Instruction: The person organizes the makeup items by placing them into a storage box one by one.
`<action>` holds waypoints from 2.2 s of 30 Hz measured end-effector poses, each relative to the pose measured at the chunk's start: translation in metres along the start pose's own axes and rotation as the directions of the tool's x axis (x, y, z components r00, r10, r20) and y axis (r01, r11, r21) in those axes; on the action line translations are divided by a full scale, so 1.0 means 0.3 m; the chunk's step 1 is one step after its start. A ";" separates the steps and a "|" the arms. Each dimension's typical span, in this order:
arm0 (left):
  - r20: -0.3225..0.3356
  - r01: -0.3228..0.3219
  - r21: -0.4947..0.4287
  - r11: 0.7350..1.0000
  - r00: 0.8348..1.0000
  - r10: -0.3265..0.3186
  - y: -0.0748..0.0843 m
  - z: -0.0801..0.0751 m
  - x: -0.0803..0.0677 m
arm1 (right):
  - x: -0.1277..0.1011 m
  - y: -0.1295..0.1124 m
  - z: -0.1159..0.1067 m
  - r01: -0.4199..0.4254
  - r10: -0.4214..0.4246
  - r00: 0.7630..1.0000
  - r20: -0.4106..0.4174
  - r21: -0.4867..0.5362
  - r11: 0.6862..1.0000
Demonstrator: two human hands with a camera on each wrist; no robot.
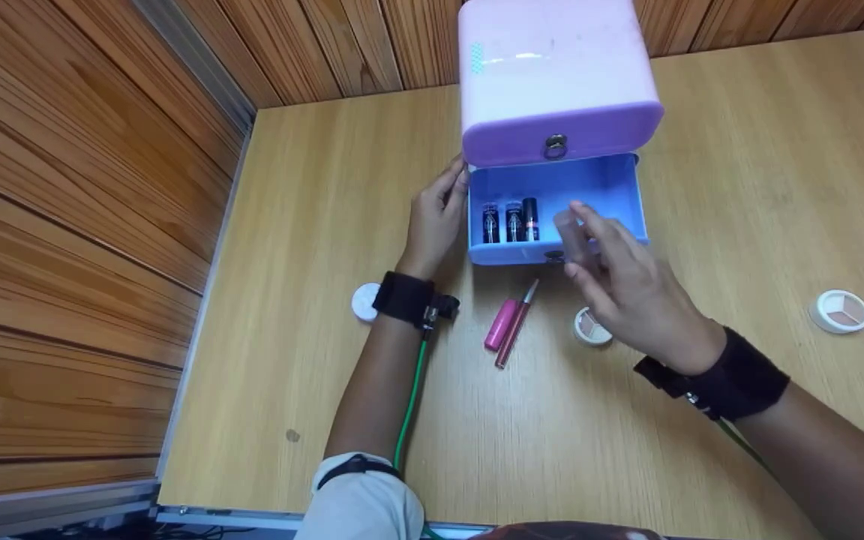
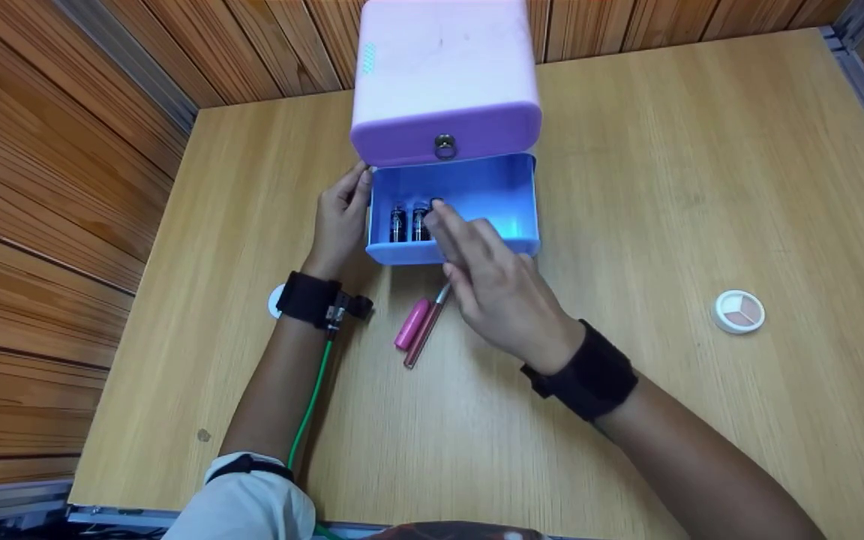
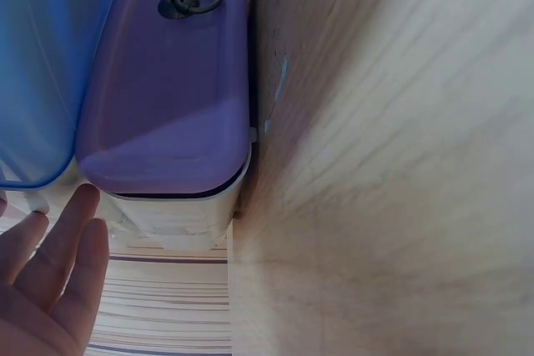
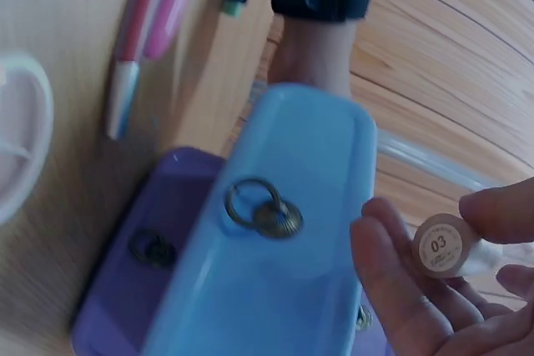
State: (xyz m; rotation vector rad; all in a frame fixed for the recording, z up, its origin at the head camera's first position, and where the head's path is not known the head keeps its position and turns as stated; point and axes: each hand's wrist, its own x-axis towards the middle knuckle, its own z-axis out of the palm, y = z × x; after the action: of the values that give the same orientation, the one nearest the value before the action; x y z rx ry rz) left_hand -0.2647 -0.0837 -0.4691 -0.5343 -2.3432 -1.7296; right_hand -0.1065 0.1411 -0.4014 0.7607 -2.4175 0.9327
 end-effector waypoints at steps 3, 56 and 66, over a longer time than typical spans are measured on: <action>-0.001 -0.011 0.000 1.000 1.000 0.011 0.001 0.000 -0.001 | 0.022 0.008 -0.019 -0.053 0.053 0.998 -0.021 -0.001 0.999; 0.016 0.009 -0.008 1.000 1.000 -0.009 0.011 0.024 -0.004 | 0.226 0.156 0.007 -0.412 0.414 0.891 0.188 -0.051 0.910; 0.003 0.016 0.023 1.000 1.000 -0.016 0.009 0.027 -0.005 | 0.239 0.157 0.008 -0.459 0.472 0.850 0.235 -0.111 0.881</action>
State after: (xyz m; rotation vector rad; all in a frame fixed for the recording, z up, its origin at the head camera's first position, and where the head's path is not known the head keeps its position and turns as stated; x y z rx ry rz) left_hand -0.2616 -0.0756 -0.4696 -0.5164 -2.3723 -1.7077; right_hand -0.1906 0.1448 -0.3845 0.2798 -2.9188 0.9894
